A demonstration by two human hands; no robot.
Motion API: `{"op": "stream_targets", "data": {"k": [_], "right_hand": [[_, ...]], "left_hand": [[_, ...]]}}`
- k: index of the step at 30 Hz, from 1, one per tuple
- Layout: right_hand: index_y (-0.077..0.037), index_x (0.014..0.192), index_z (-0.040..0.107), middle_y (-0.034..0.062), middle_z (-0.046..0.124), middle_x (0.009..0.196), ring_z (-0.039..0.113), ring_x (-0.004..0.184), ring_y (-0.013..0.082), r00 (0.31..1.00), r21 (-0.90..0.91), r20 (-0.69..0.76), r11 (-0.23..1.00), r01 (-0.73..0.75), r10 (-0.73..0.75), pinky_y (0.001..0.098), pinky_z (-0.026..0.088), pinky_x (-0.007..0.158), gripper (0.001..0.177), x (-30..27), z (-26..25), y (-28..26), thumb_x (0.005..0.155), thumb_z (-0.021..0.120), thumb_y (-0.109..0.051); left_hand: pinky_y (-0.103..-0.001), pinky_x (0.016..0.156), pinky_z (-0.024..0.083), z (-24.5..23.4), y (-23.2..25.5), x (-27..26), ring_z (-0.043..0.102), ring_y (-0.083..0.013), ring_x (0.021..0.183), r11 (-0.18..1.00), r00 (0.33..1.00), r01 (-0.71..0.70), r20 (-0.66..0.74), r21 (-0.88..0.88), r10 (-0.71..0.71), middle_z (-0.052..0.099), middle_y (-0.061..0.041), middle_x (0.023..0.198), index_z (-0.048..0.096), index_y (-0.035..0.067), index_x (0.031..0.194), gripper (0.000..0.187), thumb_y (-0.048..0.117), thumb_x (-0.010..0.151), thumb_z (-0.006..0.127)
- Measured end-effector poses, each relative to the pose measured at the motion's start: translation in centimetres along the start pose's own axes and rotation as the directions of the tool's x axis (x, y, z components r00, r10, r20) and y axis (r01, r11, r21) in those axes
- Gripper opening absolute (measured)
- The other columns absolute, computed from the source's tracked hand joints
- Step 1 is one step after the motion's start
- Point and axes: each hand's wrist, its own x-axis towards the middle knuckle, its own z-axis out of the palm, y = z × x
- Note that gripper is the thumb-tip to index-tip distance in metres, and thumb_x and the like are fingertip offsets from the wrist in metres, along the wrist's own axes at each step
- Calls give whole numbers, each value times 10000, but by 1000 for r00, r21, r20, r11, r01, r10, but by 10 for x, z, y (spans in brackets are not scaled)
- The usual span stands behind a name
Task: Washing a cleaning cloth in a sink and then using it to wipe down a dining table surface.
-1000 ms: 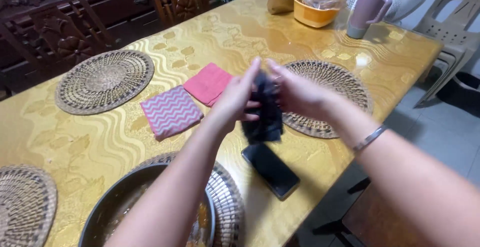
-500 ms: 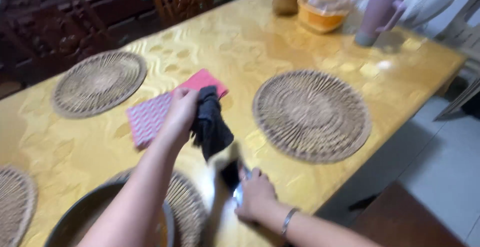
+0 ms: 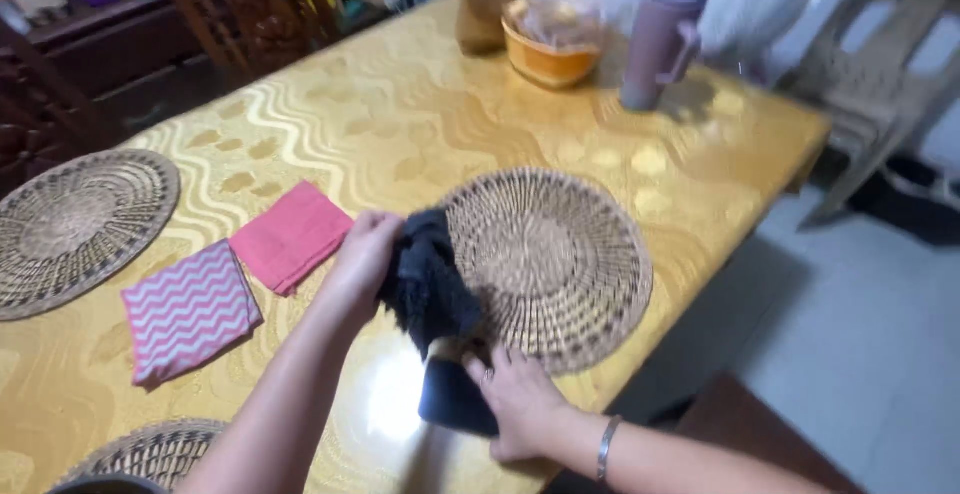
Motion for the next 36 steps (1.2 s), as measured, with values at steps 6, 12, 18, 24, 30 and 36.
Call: {"op": "stream_targets", "data": {"k": [6,12,18,24,30,36], "right_hand": [[-144,1607,193,239,421,1215,510,1037,455,988,121,144,990,-69,51,561,416,896,1252,5,-3,2,641,958,-363],[-166,1659,-14,197,449,1325,502,1238,432,912,359,348,867,-344,218,480,411,1074,1357,-5,-26,33,655,860,-431],[-315,1378,473,20,698,1214,701,1093,251,823,463,234,685,-563,518,378,571,920,945,-19,-80,155,540,900,-405],[-177,1502,471,147,654,1408,612,1339,330,645,385,163,553,-738,747,467,497,1122,1119,-16,-67,316,550,913,-565],[-133,1544,398,179,549,1520,520,1427,337,615,469,213,473,-746,759,474,420,1201,1158,-9,-40,434,582,955,-457],[-191,1564,358,117,531,1529,545,1403,343,657,345,222,572,-744,721,517,454,1159,1137,20,-19,500,620,916,-490]], "left_hand": [[-312,543,322,19,28,23,453,-132,666,999,998,-35,43,24,34,517,-10,801,594,153,1010,164,250,887,544],[-307,550,362,44,18,48,485,-121,648,995,987,-85,135,-57,92,533,3,769,575,160,951,116,261,893,573],[-318,521,395,77,30,66,523,-147,640,993,978,-49,195,-111,71,563,-26,781,566,161,976,106,249,917,579],[-375,822,507,149,45,96,634,-284,1039,985,960,-152,249,84,127,681,-133,1048,682,112,1164,405,379,864,628],[-351,862,473,202,70,93,617,-279,1048,990,955,-88,293,113,51,681,-107,1014,704,143,1042,321,354,806,645],[-358,947,427,248,83,111,593,-312,1127,976,968,-10,245,220,-45,683,-116,1065,732,156,1070,369,374,788,637]]}}
